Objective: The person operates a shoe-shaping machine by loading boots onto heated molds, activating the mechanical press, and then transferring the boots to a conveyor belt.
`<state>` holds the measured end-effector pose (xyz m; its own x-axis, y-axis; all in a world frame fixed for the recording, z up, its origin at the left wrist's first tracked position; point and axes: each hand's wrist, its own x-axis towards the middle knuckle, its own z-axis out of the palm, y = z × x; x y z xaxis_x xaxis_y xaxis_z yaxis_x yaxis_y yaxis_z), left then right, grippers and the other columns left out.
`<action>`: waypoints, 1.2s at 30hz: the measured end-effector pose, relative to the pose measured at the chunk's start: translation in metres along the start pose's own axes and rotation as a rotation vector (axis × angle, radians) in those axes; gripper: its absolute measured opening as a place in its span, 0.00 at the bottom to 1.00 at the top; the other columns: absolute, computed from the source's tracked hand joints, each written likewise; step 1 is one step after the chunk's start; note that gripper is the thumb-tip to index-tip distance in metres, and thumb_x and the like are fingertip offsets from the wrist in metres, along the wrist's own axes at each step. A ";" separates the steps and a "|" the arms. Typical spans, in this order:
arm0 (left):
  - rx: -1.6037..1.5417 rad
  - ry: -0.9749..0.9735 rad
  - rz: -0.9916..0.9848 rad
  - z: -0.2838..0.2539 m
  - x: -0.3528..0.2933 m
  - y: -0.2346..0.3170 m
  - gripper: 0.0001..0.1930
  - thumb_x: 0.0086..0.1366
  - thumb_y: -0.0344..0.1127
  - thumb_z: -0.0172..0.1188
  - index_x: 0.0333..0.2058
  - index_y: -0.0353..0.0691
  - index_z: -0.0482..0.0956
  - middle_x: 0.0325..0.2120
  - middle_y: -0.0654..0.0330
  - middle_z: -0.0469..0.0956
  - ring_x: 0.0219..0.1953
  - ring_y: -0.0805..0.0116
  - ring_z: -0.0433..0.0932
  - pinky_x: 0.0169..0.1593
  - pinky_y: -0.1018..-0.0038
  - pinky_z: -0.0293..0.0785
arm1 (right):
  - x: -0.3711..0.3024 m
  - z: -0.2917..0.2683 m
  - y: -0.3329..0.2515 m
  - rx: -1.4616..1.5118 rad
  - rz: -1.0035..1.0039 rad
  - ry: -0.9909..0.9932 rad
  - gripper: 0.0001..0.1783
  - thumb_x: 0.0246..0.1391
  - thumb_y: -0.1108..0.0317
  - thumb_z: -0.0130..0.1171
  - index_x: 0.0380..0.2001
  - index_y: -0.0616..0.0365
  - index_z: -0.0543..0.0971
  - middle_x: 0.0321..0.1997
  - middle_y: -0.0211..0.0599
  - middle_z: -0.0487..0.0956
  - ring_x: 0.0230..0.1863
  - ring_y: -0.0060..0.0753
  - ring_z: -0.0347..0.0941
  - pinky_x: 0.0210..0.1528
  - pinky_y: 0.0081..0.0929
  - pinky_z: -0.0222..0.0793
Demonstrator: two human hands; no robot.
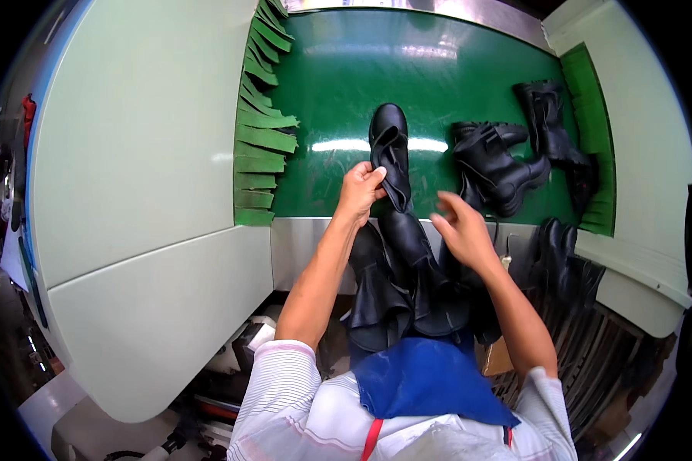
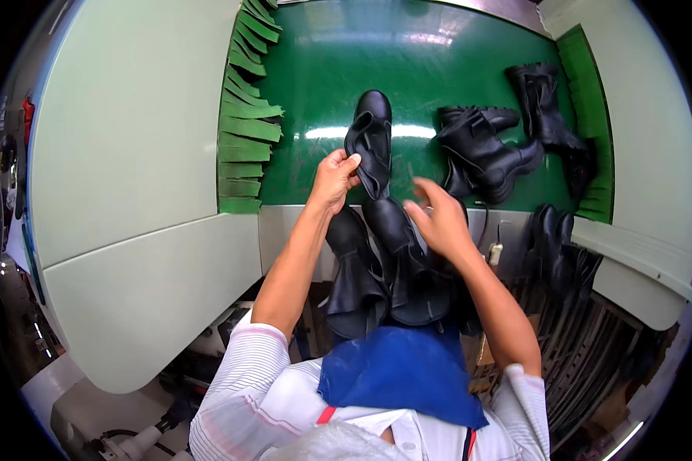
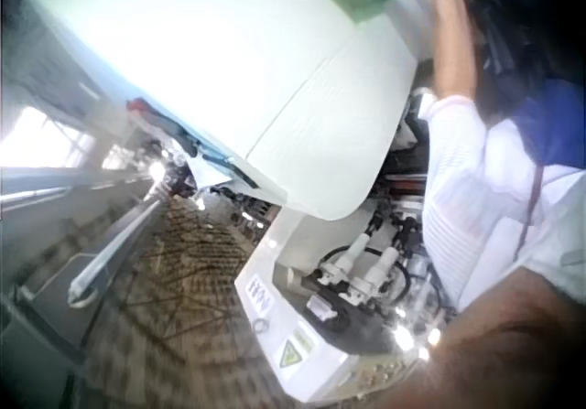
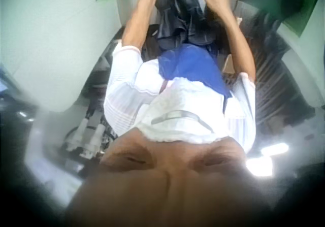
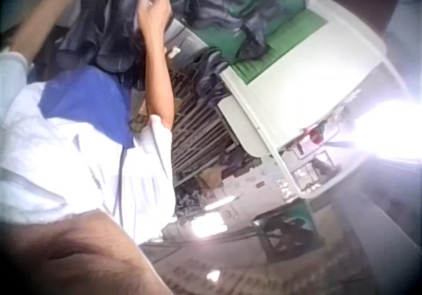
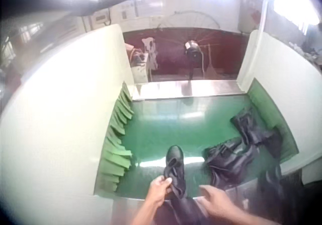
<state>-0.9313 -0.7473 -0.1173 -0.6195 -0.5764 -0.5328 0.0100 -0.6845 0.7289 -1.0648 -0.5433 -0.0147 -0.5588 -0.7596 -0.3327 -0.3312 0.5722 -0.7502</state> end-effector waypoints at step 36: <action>0.550 0.348 0.462 0.005 -0.289 0.049 0.13 0.70 0.31 0.67 0.50 0.34 0.84 0.37 0.60 0.86 0.38 0.74 0.83 0.45 0.75 0.80 | 0.139 -0.004 -0.128 -0.494 -0.702 0.234 0.19 0.59 0.58 0.66 0.26 0.67 0.83 0.34 0.58 0.81 0.36 0.67 0.80 0.41 0.53 0.75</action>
<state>-0.7557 -0.6116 0.0746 -0.3661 -0.9163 -0.1624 -0.2386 -0.0763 0.9681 -1.1028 -0.7215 0.0374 -0.2264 -0.9338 0.2772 -0.9159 0.1072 -0.3869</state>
